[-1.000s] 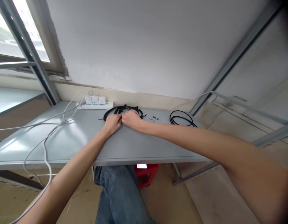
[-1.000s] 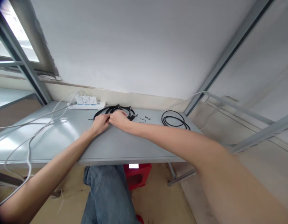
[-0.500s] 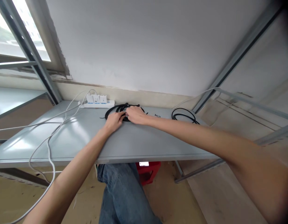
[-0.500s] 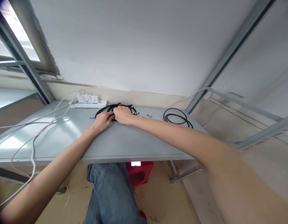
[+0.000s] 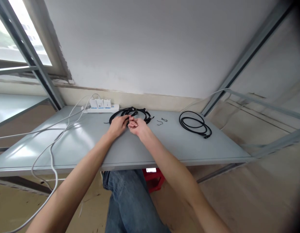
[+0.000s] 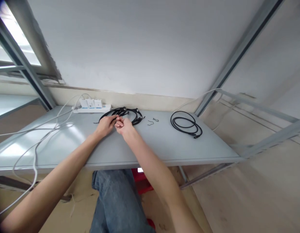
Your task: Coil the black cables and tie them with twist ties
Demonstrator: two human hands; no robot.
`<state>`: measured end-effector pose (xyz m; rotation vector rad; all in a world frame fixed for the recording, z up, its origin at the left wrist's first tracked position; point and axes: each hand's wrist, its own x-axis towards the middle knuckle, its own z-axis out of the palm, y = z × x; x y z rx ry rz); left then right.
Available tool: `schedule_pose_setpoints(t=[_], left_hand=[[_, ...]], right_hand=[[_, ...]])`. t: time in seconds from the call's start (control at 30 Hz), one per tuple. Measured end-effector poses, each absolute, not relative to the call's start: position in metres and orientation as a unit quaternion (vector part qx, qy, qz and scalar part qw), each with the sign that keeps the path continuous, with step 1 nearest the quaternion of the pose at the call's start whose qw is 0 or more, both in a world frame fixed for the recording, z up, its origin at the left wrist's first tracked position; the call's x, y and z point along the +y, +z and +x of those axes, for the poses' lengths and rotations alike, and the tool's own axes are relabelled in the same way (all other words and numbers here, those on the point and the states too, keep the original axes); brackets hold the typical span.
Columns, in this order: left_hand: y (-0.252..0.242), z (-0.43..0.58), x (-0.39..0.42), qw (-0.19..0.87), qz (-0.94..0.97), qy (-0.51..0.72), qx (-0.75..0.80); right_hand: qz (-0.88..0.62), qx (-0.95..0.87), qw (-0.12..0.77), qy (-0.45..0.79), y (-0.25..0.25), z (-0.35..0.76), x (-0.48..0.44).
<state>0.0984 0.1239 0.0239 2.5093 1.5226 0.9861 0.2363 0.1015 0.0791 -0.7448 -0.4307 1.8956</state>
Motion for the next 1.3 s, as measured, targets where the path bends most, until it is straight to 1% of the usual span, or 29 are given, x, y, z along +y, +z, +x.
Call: schedule_pose_setpoints(t=[0.07,0.13,0.17,0.23,0.3,0.4,0.47,0.57,0.6,0.67,0.73,0.9,1.07,1.2,1.3], left_hand=[[0.023,0.097,0.125,0.025,0.814,0.318,0.485],[0.023,0.095,0.125,0.026,0.816,0.317,0.483],[0.022,0.094,0.125,0.025,0.815,0.316,0.485],[0.022,0.092,0.125,0.016,0.812,0.311,0.493],[0.022,0.091,0.125,0.001,0.805,0.311,0.506],[0.022,0.094,0.125,-0.007,0.798,0.314,0.514],[0.022,0.097,0.124,-0.004,0.800,0.306,0.516],[0.021,0.099,0.124,-0.006,0.801,0.288,0.524],[0.020,0.099,0.124,-0.007,0.802,0.284,0.526],[0.020,0.099,0.123,-0.011,0.803,0.278,0.527],[0.020,0.098,0.124,-0.015,0.805,0.274,0.526],[0.018,0.097,0.127,-0.023,0.800,0.267,0.536],[0.020,0.098,0.125,-0.017,0.808,0.267,0.525],[0.022,0.100,0.122,-0.014,0.812,0.262,0.521],[0.022,0.100,0.122,-0.013,0.810,0.271,0.520]], right_hand=[[-0.311,-0.137,0.517,0.786,0.079,0.233,0.098],[-0.308,-0.143,0.531,0.776,0.078,0.229,0.097],[-0.317,-0.174,0.531,0.766,0.078,0.229,0.096],[-0.376,-0.288,0.501,0.724,0.077,0.231,0.097],[-0.476,-0.472,0.440,0.597,0.078,0.239,0.097],[-0.546,-0.684,0.356,0.328,0.083,0.256,0.097],[-0.528,-0.790,0.282,0.135,0.087,0.264,0.096],[-0.434,-0.886,0.086,-0.141,0.090,0.268,0.094],[-0.408,-0.892,0.038,-0.193,0.090,0.268,0.093],[-0.374,-0.891,-0.008,-0.258,0.088,0.267,0.095],[-0.355,-0.885,-0.015,-0.300,0.086,0.267,0.098],[-0.278,-0.892,0.013,-0.357,0.092,0.273,0.111],[-0.191,-0.906,-0.033,-0.376,0.106,0.279,0.113],[-0.197,-0.919,-0.042,-0.340,0.108,0.283,0.117],[-0.290,-0.920,-0.001,-0.266,0.102,0.287,0.122]])
